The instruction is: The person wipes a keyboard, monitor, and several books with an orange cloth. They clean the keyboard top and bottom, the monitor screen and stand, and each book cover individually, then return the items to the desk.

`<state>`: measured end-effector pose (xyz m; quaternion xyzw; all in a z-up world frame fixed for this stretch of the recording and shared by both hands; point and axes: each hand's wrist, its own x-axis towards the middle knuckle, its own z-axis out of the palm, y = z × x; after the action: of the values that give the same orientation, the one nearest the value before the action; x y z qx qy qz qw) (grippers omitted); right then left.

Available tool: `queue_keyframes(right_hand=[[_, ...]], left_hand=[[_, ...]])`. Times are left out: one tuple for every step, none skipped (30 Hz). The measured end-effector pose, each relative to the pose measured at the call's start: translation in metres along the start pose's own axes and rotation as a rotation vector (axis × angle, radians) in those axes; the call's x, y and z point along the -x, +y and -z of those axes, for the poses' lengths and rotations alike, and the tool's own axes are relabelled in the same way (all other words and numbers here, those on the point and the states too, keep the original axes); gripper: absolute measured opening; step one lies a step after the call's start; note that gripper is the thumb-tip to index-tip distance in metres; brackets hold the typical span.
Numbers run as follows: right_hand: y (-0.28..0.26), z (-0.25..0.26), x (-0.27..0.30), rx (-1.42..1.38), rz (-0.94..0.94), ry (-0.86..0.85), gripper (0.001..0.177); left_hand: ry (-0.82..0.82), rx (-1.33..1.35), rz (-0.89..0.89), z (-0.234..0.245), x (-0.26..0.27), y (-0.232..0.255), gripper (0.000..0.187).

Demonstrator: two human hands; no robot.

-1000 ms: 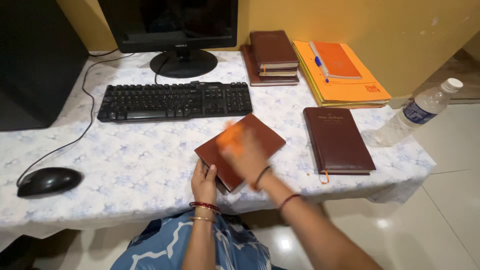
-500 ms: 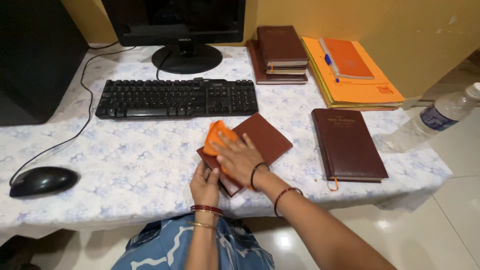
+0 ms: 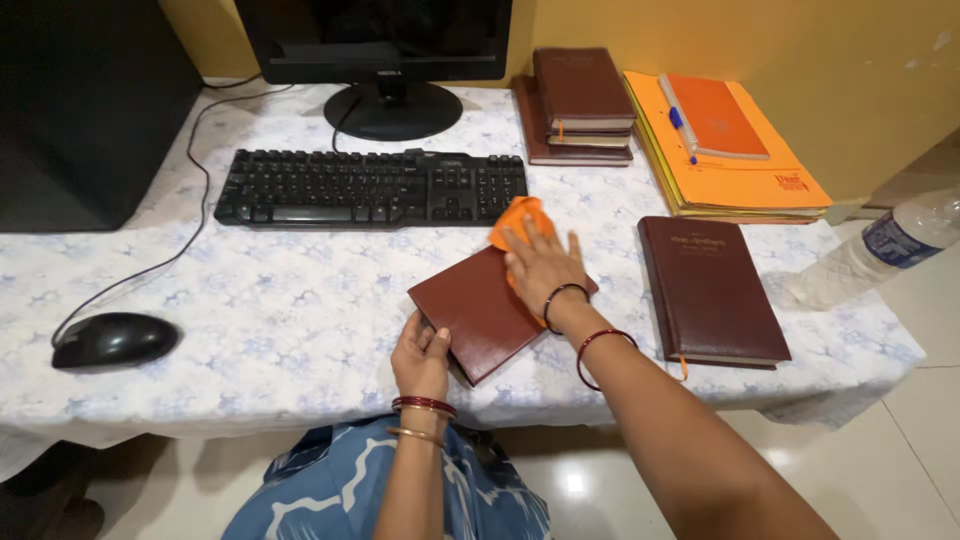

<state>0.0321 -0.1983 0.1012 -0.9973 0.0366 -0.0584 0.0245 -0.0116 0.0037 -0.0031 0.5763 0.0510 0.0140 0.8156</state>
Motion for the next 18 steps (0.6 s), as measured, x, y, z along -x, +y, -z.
queue_keyframes(right_hand=[[0.003, 0.000, 0.002, 0.002, -0.012, 0.028, 0.055], [0.006, 0.000, 0.004, 0.013, -0.045, 0.033, 0.056], [0.008, 0.000, 0.007, 0.023, -0.077, 0.037, 0.056], [0.009, 0.000, 0.011, 0.033, -0.111, 0.041, 0.057], [0.010, 0.001, 0.016, 0.016, -0.133, 0.039, 0.057], [0.012, 0.002, 0.022, 0.000, -0.158, 0.037, 0.057], [0.013, 0.002, 0.028, -0.016, -0.182, 0.034, 0.058], [0.015, 0.004, 0.033, -0.011, -0.185, 0.031, 0.059], [0.016, 0.005, 0.039, -0.007, -0.189, 0.028, 0.059], [0.017, 0.005, 0.044, -0.003, -0.191, 0.025, 0.060], [0.018, 0.005, 0.050, -0.017, -0.186, 0.034, 0.061], [0.019, 0.004, 0.057, -0.029, -0.182, 0.040, 0.062], [0.021, 0.002, 0.064, -0.041, -0.178, 0.047, 0.063], [0.023, 0.001, 0.070, -0.054, -0.169, 0.059, 0.064], [0.025, -0.001, 0.076, -0.066, -0.161, 0.071, 0.065], [0.026, -0.004, 0.081, -0.080, -0.151, 0.086, 0.067], [0.028, -0.007, 0.086, -0.128, -0.146, 0.094, 0.067], [0.030, -0.009, 0.090, -0.176, -0.140, 0.103, 0.067]], left_hand=[[-0.004, 0.038, -0.018, -0.001, 0.000, 0.001, 0.058], [-0.007, 0.075, -0.037, -0.002, 0.000, 0.001, 0.059], [-0.004, 0.078, -0.046, -0.003, -0.001, 0.001, 0.059], [-0.003, 0.079, -0.055, -0.003, 0.000, 0.002, 0.059], [-0.002, 0.080, -0.064, -0.003, 0.000, 0.002, 0.059], [-0.007, 0.092, -0.080, -0.004, 0.001, 0.003, 0.058], [-0.013, 0.105, -0.096, -0.004, 0.003, 0.003, 0.057], [-0.020, 0.118, -0.113, -0.005, 0.003, 0.004, 0.056], [-0.022, 0.103, -0.116, -0.006, 0.003, 0.006, 0.056], [-0.024, 0.088, -0.119, -0.005, 0.003, 0.007, 0.055], [-0.025, 0.074, -0.122, -0.005, 0.003, 0.008, 0.055], [-0.032, 0.051, -0.121, -0.004, 0.004, 0.009, 0.054], [-0.039, 0.029, -0.120, -0.003, 0.004, 0.009, 0.052], [-0.044, 0.008, -0.119, -0.003, 0.004, 0.009, 0.051], [-0.047, 0.029, -0.117, -0.002, 0.004, 0.009, 0.051], [-0.049, 0.050, -0.118, -0.002, 0.003, 0.008, 0.051], [-0.052, 0.070, -0.119, -0.002, 0.003, 0.006, 0.052], [-0.048, 0.064, -0.128, -0.002, 0.002, 0.005, 0.051]])
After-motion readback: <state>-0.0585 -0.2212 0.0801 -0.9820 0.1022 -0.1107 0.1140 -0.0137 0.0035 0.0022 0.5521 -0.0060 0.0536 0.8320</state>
